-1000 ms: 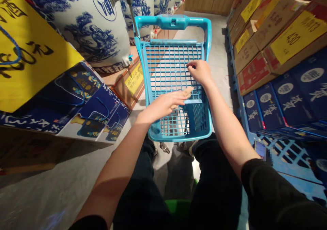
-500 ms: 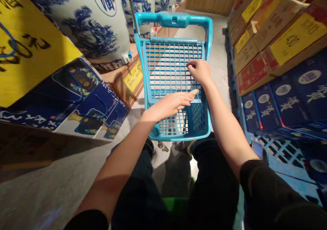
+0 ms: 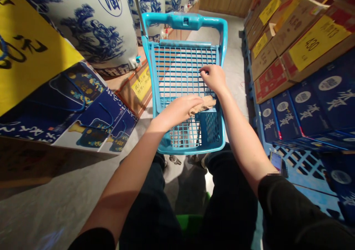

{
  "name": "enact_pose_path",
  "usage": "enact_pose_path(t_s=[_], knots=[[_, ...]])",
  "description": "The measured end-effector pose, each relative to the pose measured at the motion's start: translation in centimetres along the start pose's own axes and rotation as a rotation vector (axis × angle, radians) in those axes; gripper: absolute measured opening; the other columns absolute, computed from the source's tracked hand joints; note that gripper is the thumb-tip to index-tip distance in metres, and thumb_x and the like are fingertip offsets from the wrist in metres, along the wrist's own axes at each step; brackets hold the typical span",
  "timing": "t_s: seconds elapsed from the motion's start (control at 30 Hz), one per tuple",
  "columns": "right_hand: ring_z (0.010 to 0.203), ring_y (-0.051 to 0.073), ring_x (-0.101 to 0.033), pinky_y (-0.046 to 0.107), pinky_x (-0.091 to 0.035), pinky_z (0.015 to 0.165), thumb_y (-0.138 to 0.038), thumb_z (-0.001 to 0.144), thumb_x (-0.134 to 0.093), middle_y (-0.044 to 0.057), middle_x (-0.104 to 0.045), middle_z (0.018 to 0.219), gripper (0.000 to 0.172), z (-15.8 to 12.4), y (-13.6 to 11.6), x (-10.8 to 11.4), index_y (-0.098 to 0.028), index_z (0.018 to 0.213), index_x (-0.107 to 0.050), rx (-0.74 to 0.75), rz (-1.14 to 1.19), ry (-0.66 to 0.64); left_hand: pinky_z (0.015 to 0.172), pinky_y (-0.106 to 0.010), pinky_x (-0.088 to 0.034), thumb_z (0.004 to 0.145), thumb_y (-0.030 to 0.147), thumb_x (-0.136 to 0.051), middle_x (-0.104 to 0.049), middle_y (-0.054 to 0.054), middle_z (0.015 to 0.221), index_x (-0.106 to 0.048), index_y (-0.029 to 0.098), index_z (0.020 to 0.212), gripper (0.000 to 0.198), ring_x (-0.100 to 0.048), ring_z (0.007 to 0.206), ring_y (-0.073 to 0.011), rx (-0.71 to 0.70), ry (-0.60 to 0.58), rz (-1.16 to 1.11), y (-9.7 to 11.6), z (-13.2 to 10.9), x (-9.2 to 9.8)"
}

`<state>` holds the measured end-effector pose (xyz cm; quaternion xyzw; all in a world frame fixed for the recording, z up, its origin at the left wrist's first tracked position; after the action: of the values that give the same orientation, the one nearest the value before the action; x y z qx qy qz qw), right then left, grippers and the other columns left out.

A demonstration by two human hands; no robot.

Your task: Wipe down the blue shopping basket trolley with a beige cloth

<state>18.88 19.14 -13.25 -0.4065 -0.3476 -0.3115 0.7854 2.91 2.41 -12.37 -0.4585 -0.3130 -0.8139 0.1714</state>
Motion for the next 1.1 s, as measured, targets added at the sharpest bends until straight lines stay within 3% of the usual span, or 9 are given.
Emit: enact_pose_path(t_s=[0.27, 0.6, 0.9, 1.1], knots=[[0.116, 0.033, -0.07, 0.051, -0.05, 0.109, -0.026, 0.097, -0.05, 0.011, -0.081, 0.11, 0.036, -0.5, -0.3, 0.0, -0.02, 0.116, -0.081, -0.005, 0.026, 0.003, 0.103, -0.041, -0.06, 0.088, -0.003, -0.057, -0.069, -0.011, 0.132, -0.066, 0.018, 0.128, 0.045, -0.065, 0.126, -0.0268, 0.03, -0.021, 0.168, 2.4, 0.0, -0.5], [0.118, 0.032, -0.071, 0.045, -0.05, 0.11, -0.029, 0.095, -0.06, 0.011, -0.082, 0.116, 0.031, -5.1, -4.1, 2.5, -0.018, 0.114, -0.082, -0.04, -0.003, -0.068, 0.11, -0.046, -0.057, 0.091, 0.002, -0.059, -0.069, -0.013, 0.136, -0.064, 0.016, 0.135, 0.047, -0.064, 0.13, -0.0278, 0.082, 0.084, 0.127, 4.8, -3.4, -1.0], [0.116, 0.031, -0.073, 0.041, -0.052, 0.107, -0.032, 0.097, -0.06, 0.01, -0.083, 0.116, 0.032, -6.4, -4.3, 3.4, -0.018, 0.113, -0.084, -0.05, -0.004, -0.073, 0.114, -0.039, -0.053, 0.095, 0.004, -0.057, -0.07, -0.011, 0.138, -0.067, 0.02, 0.137, 0.045, -0.061, 0.135, -0.0238, -0.092, -0.098, 0.214, 7.7, -0.4, -4.5], [0.117, 0.03, -0.073, 0.042, -0.052, 0.109, -0.033, 0.098, -0.059, 0.01, -0.082, 0.119, 0.03, -6.4, -4.1, 3.4, -0.021, 0.111, -0.084, -0.029, 0.001, -0.071, 0.108, -0.038, -0.056, 0.105, 0.01, -0.054, -0.073, -0.014, 0.131, -0.068, 0.014, 0.128, 0.028, -0.065, 0.124, -0.0238, -0.207, -0.087, 0.427, 7.8, 0.1, -5.6]])
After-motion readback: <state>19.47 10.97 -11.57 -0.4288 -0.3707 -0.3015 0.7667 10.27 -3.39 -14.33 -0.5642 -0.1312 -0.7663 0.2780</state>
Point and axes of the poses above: each hand's wrist, its own z-axis towards the middle knuckle, its own x-axis out of the back of the hand, y = z × x, the point moved 3 cm from there along z, towards the middle knuckle
